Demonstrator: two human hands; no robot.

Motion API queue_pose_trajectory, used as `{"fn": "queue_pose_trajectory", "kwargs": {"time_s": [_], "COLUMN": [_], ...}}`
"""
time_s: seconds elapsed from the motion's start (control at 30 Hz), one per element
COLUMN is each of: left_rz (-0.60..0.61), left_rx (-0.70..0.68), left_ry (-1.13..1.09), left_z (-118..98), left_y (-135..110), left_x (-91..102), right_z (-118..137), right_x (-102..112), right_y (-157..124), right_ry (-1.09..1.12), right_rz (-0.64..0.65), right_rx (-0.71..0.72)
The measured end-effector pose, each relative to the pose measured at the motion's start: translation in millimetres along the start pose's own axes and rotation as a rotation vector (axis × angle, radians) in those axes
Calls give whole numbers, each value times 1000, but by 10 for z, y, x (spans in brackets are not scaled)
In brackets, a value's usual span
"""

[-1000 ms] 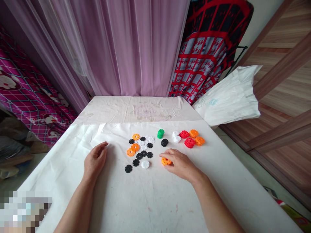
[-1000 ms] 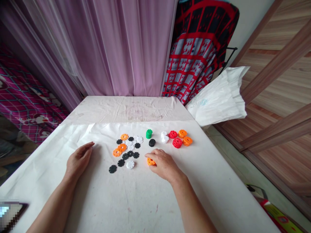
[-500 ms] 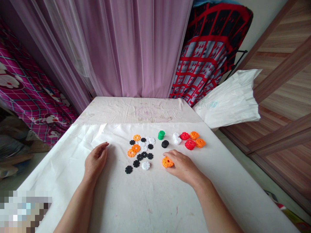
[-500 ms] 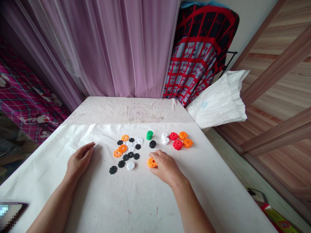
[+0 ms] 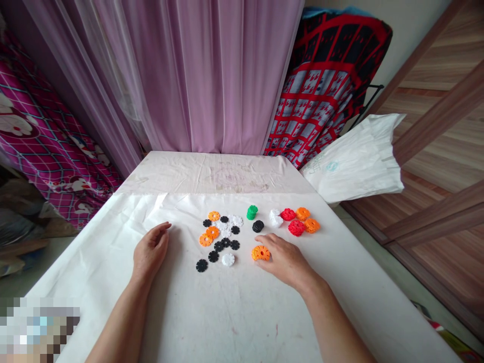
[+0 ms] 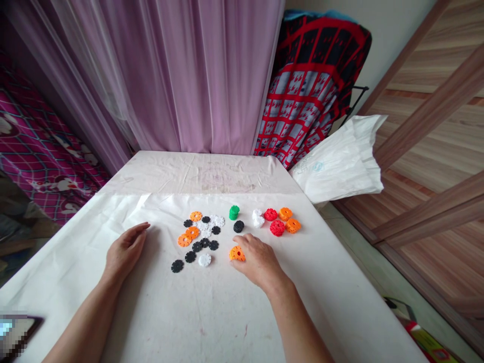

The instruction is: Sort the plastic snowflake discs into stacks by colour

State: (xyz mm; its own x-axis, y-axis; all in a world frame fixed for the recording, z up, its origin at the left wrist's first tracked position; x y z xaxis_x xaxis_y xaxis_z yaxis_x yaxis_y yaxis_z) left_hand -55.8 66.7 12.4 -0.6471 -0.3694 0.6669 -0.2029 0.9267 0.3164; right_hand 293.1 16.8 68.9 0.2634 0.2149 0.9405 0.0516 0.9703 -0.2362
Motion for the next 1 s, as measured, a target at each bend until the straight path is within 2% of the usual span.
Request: {"fn": "queue_pose_trajectory", "kwargs": {"time_s": [0.1,0.23,0.33,0.4,0.53,0.73,0.87,1.0], "left_rz": [3,-16,-27,-38,-34,-22,-20,-18], "left_rx": [-11,-36,-45,-47,-51,-59,-64,-57], "left_ry": [14,13,-7,-22,-36,-23,-16,-12], "left_z": [-2,18,30,31,29,21,-8,-18], "left_y": [1,-2,-8,-11,-14,-14,-17,-20], "left_x": [0,-4,-9,-11,-16,-15,3,10], "right_z": [224,746,1077,1211,1317,1454,1542,1521], "right_x": [78,89,27,-26,-77,14,35,-1], "right_y": [141,573,924,1083,1193,1218,1295,1331], "right_ry": [3,8,-90,-194,-294,-392,-409,-378], "right_rz": [-65,-118,-92,-44,23,87,141,151], "right_rx": [83,296,296,285,301,305,266,237]}}
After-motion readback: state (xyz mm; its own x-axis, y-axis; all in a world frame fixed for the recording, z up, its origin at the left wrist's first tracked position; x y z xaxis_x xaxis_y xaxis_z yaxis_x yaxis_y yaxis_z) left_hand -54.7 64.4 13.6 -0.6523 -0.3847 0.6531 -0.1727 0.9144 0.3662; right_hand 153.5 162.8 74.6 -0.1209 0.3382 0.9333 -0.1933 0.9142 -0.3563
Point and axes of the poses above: each hand's wrist, its own y-axis towards the middle knuckle, its own x-axis out of the back of the hand, z = x × y, the point moved 2 cm from there along y, towards the middle knuckle, and after that the axes turned 14 degrees about -x, right-handed, at the moved point
